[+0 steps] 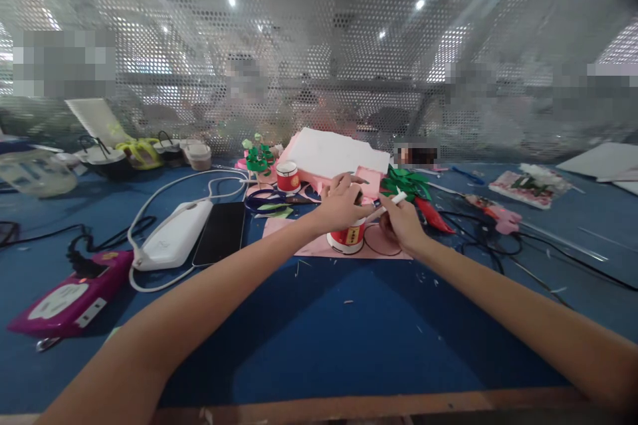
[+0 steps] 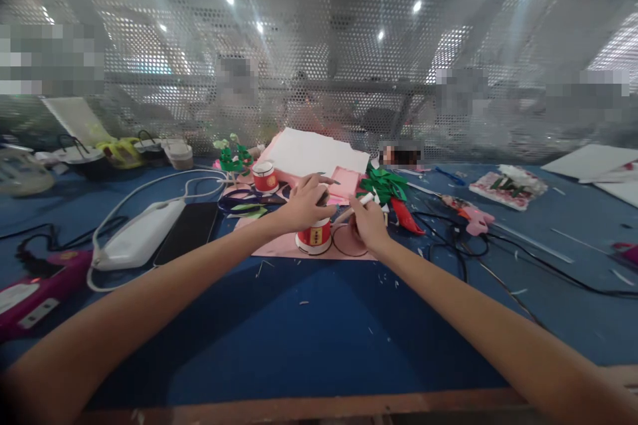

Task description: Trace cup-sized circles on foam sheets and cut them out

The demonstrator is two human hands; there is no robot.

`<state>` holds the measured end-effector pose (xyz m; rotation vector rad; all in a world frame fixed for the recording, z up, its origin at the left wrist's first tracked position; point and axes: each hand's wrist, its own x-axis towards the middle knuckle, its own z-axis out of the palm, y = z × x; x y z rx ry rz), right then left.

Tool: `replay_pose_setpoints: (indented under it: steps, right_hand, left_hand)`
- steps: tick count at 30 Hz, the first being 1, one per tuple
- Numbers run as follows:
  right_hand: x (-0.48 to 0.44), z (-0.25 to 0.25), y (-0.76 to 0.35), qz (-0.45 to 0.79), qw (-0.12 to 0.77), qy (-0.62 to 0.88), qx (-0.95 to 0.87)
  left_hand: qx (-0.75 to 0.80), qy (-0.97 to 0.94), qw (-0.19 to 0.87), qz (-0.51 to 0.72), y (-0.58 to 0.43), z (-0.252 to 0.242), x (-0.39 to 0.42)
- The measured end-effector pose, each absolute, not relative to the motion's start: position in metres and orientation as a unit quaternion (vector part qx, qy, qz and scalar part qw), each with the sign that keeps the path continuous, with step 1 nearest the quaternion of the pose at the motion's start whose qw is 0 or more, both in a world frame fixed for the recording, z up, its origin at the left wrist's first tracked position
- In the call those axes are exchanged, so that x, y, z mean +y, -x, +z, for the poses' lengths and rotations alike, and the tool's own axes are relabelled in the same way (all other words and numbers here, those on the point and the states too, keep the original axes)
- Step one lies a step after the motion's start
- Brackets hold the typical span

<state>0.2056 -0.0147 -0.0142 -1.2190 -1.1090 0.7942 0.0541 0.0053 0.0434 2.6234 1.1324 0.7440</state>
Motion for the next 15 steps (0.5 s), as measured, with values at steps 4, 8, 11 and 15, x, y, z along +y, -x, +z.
replay_pose_setpoints:
  steps: [4,8,11,15]
  right_hand:
    - [-0.052,-0.007,-0.213,0.141,0.677,0.503,-0.519]
    - [-0.109,-0.001,-0.208,-0.150,0.516,0.390,-0.747]
    - [-0.137,-0.001,-0.183,-0.221,0.322,0.301,-0.870]
    - [-0.137,-0.008,-0.137,-0.157,0.218,0.372,-0.888]
  left_hand:
    - [0.381,-0.881,0.138,0.245,-0.053,0.044,0.006]
    - [0.374,-0.882,0.159,0.240,-0.052,0.042,0.009]
    - [0.368,-0.886,0.150,0.238,-0.052,0.040,0.011]
    - [0.368,-0.885,0.141,0.248,-0.052,0.038,0.012]
